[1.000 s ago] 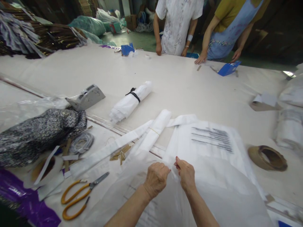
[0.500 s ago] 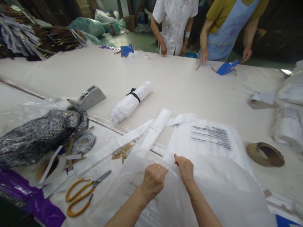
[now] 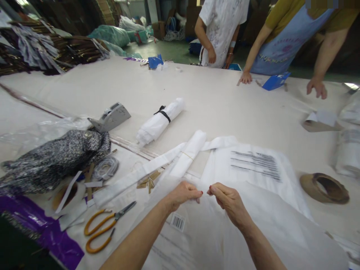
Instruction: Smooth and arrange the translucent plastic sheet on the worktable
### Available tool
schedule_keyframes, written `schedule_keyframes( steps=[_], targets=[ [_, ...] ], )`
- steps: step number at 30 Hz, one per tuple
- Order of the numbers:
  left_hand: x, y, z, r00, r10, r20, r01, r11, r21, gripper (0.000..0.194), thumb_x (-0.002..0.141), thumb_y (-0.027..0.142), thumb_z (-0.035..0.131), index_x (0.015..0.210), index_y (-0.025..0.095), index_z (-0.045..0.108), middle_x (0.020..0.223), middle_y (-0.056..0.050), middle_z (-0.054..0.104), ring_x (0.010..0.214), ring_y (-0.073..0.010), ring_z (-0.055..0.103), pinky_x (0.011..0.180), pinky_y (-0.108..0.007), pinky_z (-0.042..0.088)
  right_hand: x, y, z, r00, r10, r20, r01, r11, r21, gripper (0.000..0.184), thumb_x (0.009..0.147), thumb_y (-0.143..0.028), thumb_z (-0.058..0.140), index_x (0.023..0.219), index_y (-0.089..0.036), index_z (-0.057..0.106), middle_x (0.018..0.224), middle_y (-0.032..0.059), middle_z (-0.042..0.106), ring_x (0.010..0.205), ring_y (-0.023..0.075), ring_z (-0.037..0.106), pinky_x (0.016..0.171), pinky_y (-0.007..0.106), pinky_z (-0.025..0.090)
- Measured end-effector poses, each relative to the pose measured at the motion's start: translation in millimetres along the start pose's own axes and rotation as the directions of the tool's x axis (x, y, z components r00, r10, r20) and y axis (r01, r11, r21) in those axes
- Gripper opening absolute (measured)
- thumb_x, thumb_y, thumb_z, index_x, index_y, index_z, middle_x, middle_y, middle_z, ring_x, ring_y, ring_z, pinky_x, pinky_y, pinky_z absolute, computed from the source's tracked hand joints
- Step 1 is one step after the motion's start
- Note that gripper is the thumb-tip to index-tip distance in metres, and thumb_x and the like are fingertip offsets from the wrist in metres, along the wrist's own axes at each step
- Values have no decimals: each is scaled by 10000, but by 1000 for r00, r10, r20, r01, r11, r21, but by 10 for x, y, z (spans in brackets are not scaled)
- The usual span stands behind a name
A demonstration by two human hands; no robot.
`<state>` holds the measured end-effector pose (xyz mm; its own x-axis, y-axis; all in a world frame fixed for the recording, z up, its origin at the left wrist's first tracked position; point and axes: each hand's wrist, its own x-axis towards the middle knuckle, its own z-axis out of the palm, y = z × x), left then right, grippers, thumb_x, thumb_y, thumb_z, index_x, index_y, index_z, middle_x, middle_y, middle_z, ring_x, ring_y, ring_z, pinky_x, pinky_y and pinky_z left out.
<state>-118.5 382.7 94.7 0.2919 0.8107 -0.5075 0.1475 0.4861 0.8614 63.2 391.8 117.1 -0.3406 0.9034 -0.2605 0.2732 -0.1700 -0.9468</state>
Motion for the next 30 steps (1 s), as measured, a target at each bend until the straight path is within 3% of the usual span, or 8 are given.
schedule_keyframes(
  steps=[6, 9, 12, 15, 17, 21, 25, 30],
  targets=[
    [141, 141, 72, 987, -24, -162, 37, 996, 78, 182, 547, 264, 515, 429, 126, 521, 398, 29, 415, 467, -81, 312, 513, -260, 203, -204, -24, 138, 928, -371, 46, 365, 874, -321, 279, 893, -340, 447, 732, -181, 609, 737, 38, 561, 669, 115, 541, 627, 212, 410],
    [140, 179, 70, 986, -53, -155, 70, 992, 109, 153, 535, 233, 508, 421, 131, 497, 380, 51, 341, 444, -70, 256, 489, -264, 160, -287, 80, 265, 866, -495, 68, 457, 729, -509, 203, 903, -249, 445, 816, -167, 608, 781, 54, 574, 669, 106, 565, 626, 196, 424],
    [101, 235, 8, 994, -88, -62, 95, 988, 125, 257, 591, 355, 573, 488, 119, 565, 410, 51, 347, 474, -74, 282, 503, -258, 174, -331, 182, 345, 777, -628, 50, 525, 601, -603, 127, 897, -182, 455, 880, -161, 579, 776, 48, 577, 665, 106, 566, 620, 193, 438],
    [79, 272, -41, 993, -83, 82, 71, 988, 141, 415, 521, 484, 682, 438, 135, 474, 416, 68, 284, 485, -64, 243, 506, -259, 135, -346, 221, 367, 732, -678, 67, 559, 541, -628, 102, 892, -155, 461, 905, -154, 563, 770, 41, 577, 681, 112, 573, 628, 197, 454],
    [97, 257, -28, 991, -41, 129, 26, 993, 115, 475, 473, 463, 716, 416, 155, 358, 430, 79, 231, 483, -56, 193, 501, -263, 103, -344, 220, 375, 719, -690, 89, 558, 495, -666, 94, 889, -159, 469, 901, -148, 561, 777, 44, 582, 682, 115, 580, 622, 203, 459],
    [184, 152, 74, 999, 27, 26, -29, 997, 78, 349, 538, 405, 636, 454, 153, 408, 454, 69, 264, 487, -63, 222, 483, -258, 137, -331, 219, 410, 655, -751, 83, 548, 397, -737, 101, 887, -156, 470, 923, -111, 552, 764, 65, 592, 641, 118, 578, 574, 212, 456],
    [253, 54, 179, 997, 1, -79, 8, 993, 118, 325, 524, 357, 618, 434, 156, 379, 446, 70, 211, 475, -60, 191, 479, -267, 111, -320, 254, 422, 588, -800, 116, 591, 327, -737, 134, 873, -121, 480, 981, -66, 537, 767, 86, 603, 629, 124, 568, 544, 221, 443],
    [341, -17, 208, 986, -14, -167, 45, 982, 183, 340, 537, 293, 609, 423, 159, 318, 446, 69, 199, 467, -58, 187, 483, -263, 110, -391, 265, 508, 573, -802, 170, 643, 312, -699, 90, 867, -95, 462, 901, -80, 544, 700, 65, 577, 579, 128, 528, 496, 243, 393]
  ],
)
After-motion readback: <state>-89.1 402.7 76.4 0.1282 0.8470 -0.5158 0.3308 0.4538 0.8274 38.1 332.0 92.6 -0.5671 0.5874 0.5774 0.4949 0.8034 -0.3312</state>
